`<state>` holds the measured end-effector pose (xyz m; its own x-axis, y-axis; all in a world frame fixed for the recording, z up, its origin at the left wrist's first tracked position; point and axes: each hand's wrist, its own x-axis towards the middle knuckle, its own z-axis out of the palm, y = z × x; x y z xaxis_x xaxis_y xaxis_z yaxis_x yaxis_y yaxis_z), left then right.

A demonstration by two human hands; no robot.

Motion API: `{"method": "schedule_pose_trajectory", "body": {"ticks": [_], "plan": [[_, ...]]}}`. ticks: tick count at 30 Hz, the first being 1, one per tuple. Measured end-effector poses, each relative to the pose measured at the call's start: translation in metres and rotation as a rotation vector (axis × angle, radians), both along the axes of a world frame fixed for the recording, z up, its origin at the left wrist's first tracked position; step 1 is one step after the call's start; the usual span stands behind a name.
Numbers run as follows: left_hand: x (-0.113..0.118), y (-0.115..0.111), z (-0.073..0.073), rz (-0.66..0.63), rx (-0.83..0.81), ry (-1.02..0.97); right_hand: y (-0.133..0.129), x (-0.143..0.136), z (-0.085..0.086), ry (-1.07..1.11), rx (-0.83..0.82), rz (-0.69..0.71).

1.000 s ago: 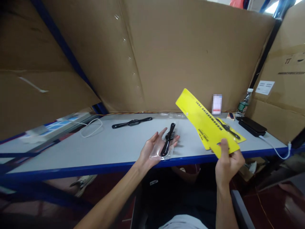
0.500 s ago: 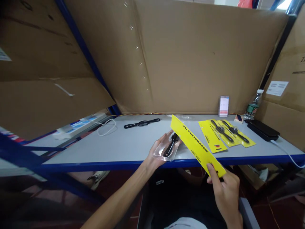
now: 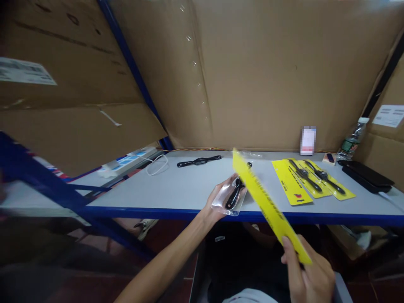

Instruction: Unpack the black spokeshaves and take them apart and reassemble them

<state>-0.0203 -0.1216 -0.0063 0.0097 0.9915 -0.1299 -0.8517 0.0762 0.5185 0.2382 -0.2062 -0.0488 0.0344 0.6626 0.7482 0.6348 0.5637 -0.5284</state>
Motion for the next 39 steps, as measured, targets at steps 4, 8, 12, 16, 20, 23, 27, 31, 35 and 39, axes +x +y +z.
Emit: {"method": "schedule_pose_trajectory", "body": {"ticks": [4,8,12,16,20,23,27,31,35,39], "plan": [[-0.001,0.002,-0.009,0.001,0.020,0.049,0.005,-0.013,0.007,-0.042,0.242,0.011],[-0.001,0.002,-0.016,0.050,0.149,0.016,0.007,-0.010,0.003,-0.109,0.307,0.086],[-0.004,0.005,-0.019,0.015,0.141,0.001,0.011,0.002,0.000,-0.218,0.261,0.189],[-0.007,0.007,-0.018,-0.015,0.060,-0.030,0.015,0.004,0.003,-0.248,0.208,0.222],[-0.008,0.005,-0.013,-0.058,0.041,-0.088,0.015,-0.001,0.001,-0.215,0.168,0.162],[-0.007,0.001,-0.008,-0.111,0.061,-0.140,0.012,0.001,-0.002,-0.178,0.123,0.154],[-0.006,-0.004,-0.004,-0.149,0.058,-0.169,0.012,0.010,-0.001,-0.183,0.075,0.163],[-0.008,-0.006,-0.002,-0.099,-0.014,-0.153,0.022,0.014,-0.001,-0.258,0.102,0.097],[-0.008,-0.008,0.001,-0.096,-0.047,-0.189,0.033,0.008,-0.004,-0.184,0.127,0.094],[-0.007,-0.010,0.005,-0.094,-0.099,-0.165,0.036,-0.004,-0.007,0.041,0.159,0.107]]}}
